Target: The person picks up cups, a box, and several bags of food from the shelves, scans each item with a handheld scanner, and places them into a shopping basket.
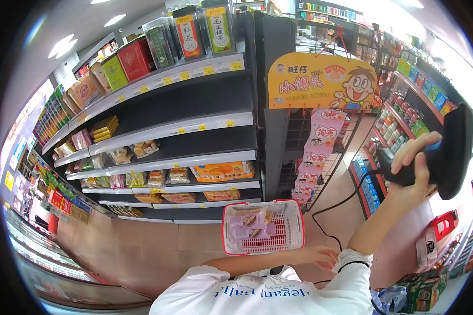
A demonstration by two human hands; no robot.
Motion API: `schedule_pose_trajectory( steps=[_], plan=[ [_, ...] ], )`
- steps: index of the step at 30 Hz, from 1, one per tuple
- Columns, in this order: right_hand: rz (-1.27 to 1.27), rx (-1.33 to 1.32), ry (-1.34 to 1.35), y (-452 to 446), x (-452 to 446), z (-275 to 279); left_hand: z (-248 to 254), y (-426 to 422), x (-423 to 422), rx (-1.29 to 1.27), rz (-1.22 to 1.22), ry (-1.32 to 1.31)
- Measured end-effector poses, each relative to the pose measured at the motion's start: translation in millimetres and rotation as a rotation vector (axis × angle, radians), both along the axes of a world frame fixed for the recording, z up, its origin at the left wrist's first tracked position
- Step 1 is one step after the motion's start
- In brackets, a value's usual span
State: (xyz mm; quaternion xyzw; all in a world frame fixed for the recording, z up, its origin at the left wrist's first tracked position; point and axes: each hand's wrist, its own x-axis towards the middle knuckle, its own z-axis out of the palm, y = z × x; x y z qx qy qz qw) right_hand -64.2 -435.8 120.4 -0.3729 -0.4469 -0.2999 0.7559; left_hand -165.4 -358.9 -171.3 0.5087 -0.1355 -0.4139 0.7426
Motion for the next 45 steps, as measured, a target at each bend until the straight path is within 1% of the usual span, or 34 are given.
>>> schedule_pose_trajectory(
  steps=[1, 2, 3, 4, 6, 7, 8, 10, 11, 12, 13, 15, 16, 18, 19, 22, 27, 30, 35, 37, 39, 41, 43, 45],
  plan=[
    [0.007, -0.001, -0.004, 2.3, -0.2, -4.2, -12.3, 7.7, 0.9, 0.003, -0.008, 0.002],
    [-0.054, -0.001, 0.005, 4.2, -1.5, -8.1, -24.5, 16.1, 2.1, 0.004, -0.016, 0.004],
    [-0.115, -0.003, 0.015, 5.2, -2.9, -11.7, -27.8, 30.4, -2.9, 0.068, 0.021, -0.042],
    [-0.081, -0.044, -0.001, 3.4, -2.5, -15.3, -30.0, 50.2, -11.4, 0.134, 0.057, -0.089],
    [-0.048, -0.057, 0.019, 2.2, -3.7, -20.6, -50.3, 88.3, -30.7, 0.243, 0.209, 0.123],
    [-0.023, -0.069, 0.046, 1.8, -4.5, -22.2, -90.6, 108.8, -40.7, 0.192, 0.292, 0.131],
    [-0.001, -0.09, 0.066, 1.3, -5.6, -23.3, -143.3, 130.4, -54.3, 0.14, 0.374, 0.141],
    [0.015, -0.106, 0.11, -1.4, -4.1, -30.7, -222.6, 179.3, -100.6, 0.367, 0.603, 0.03],
    [0.03, -0.123, 0.155, -3.0, -3.1, -36.2, -288.1, 205.9, -136.5, 0.529, 0.664, -0.021],
    [0.032, -0.126, 0.159, -5.0, -3.7, -42.8, -209.7, 207.7, -162.9, 0.981, 0.502, -0.101],
    [0.025, -0.143, 0.211, -7.2, -4.7, -50.0, -200.8, 223.7, -194.6, 1.077, 0.393, -0.048],
    [0.022, -0.163, 0.263, -12.9, -4.7, -60.6, -221.1, 244.9, -264.3, 1.064, 0.205, 0.076],
    [0.021, -0.2, 0.258, -16.5, -4.5, -65.4, -214.1, 252.6, -292.8, 0.999, 0.126, 0.149],
    [0.005, -0.254, 0.28, -19.7, -8.8, -70.6, -193.9, 256.5, -326.4, 0.882, 0.078, 0.263],
    [0.013, -0.259, 0.288, -20.1, -9.5, -75.0, -185.3, 254.8, -334.4, 0.853, 0.101, 0.297],
    [-0.117, -0.28, 0.263, -21.3, -12.2, -83.8, -172.4, 245.2, -343.0, 0.827, 0.221, 0.319],
    [-0.058, -0.282, 0.249, -15.9, -8.8, -100.7, -189.7, 226.2, -337.4, 0.884, 0.382, 0.257],
    [0.098, -0.304, 0.212, -10.2, -6.5, -108.5, -205.2, 215.1, -332.7, 0.929, 0.459, 0.221],
    [0.148, -0.296, 0.249, 6.9, -0.9, -127.5, -211.1, 202.6, -326.2, 0.97, 0.58, 0.18],
    [0.142, -0.278, 0.372, 17.3, -2.3, -133.4, -213.4, 195.6, -327.2, 0.976, 0.62, 0.177],
    [0.18, -0.276, 0.384, 24.3, 0.1, -143.1, -215.0, 190.3, -326.5, 0.976, 0.663, 0.169],
    [0.192, -0.19, 0.503, 31.4, 0.7, -149.7, -214.7, 187.6, -328.4, 0.972, 0.707, 0.165],
    [0.226, -0.182, 0.54, 41.5, -0.1, -152.0, -211.2, 185.7, -331.7, 0.977, 0.736, 0.166],
    [0.244, -0.16, 0.641, 48.5, 1.7, -154.4, -210.7, 183.3, -334.1, 0.974, 0.762, 0.168]
  ],
)
